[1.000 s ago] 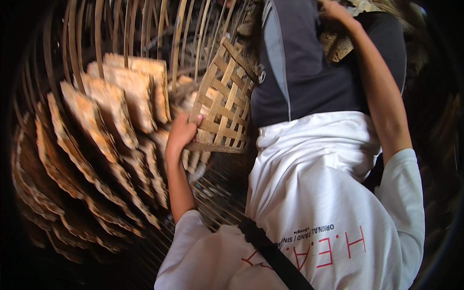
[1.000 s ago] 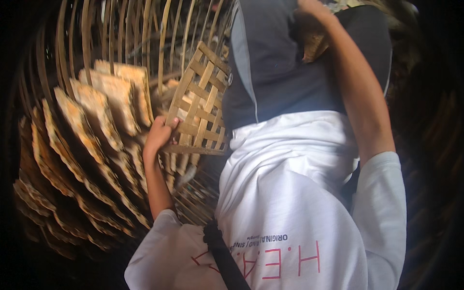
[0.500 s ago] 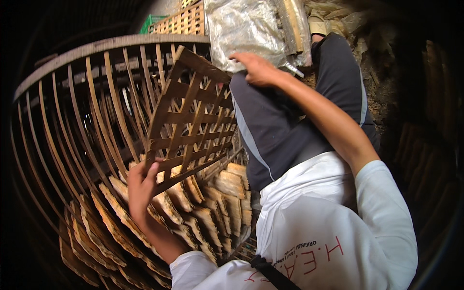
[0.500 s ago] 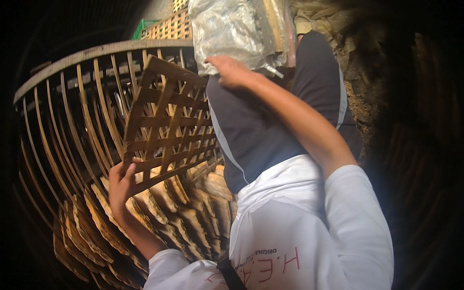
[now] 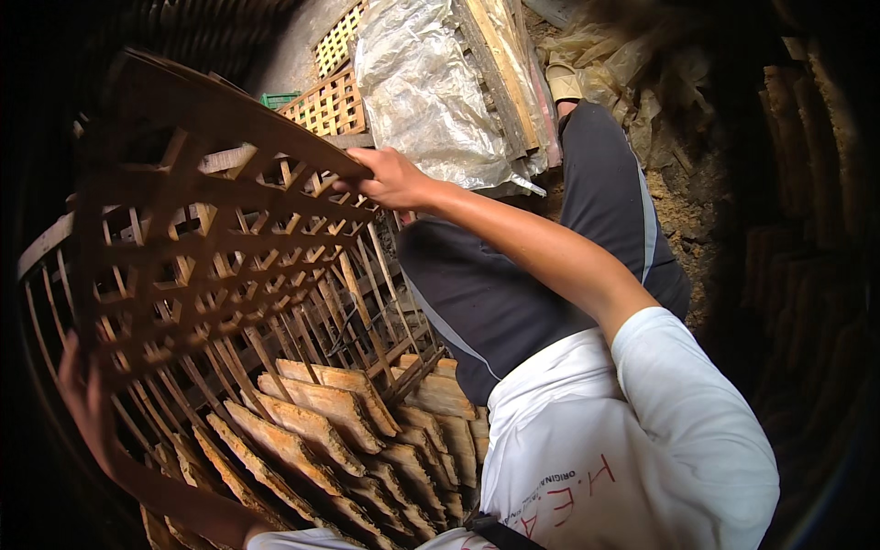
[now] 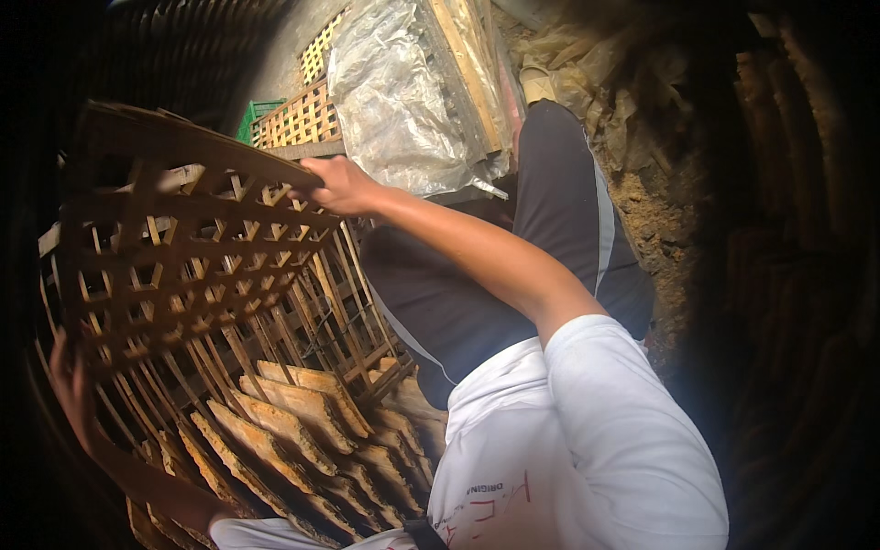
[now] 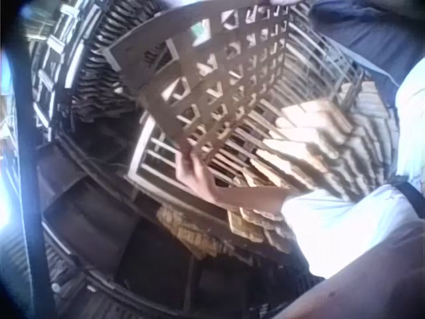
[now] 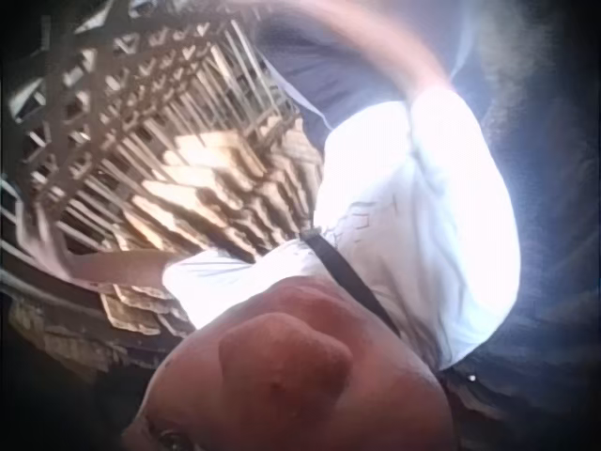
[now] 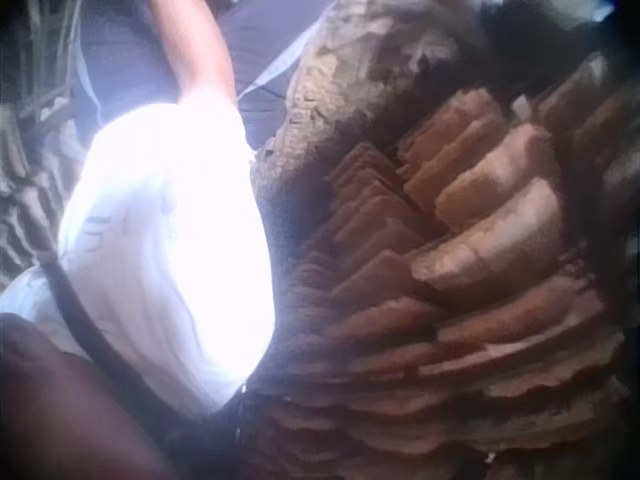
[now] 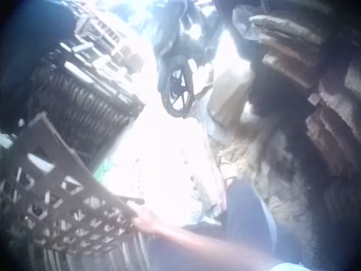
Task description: The person sits inside a confined wooden structure and repeatedly wraps flat, rectangular items in plastic sheeting. They fold the plastic around each item and place the wrapped unit onto a stack on a woven tray.
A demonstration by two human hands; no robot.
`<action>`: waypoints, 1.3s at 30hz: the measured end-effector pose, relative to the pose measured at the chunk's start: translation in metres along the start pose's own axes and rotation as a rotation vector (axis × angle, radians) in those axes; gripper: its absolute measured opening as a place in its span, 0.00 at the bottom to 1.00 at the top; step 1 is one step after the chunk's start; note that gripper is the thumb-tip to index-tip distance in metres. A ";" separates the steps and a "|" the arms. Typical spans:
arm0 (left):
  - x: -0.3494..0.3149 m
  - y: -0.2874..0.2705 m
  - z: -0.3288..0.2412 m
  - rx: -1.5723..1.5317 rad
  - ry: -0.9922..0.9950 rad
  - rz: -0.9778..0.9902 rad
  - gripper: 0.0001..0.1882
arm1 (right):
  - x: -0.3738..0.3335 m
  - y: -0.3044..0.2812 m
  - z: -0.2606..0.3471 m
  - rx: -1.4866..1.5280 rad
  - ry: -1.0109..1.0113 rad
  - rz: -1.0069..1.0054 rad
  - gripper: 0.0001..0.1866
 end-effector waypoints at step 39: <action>-0.076 0.673 -0.280 -2.029 -1.518 -0.101 0.09 | 0.022 -0.384 -0.100 -0.894 0.843 -0.550 0.28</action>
Point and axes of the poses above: each hand's wrist, its own x-axis towards the middle knuckle, its own y-axis out of the palm, z = x × y, the point moved 9 cm from there along x, towards the middle knuckle, and after that the axes turned 10 degrees about y, right-handed, at the moved point
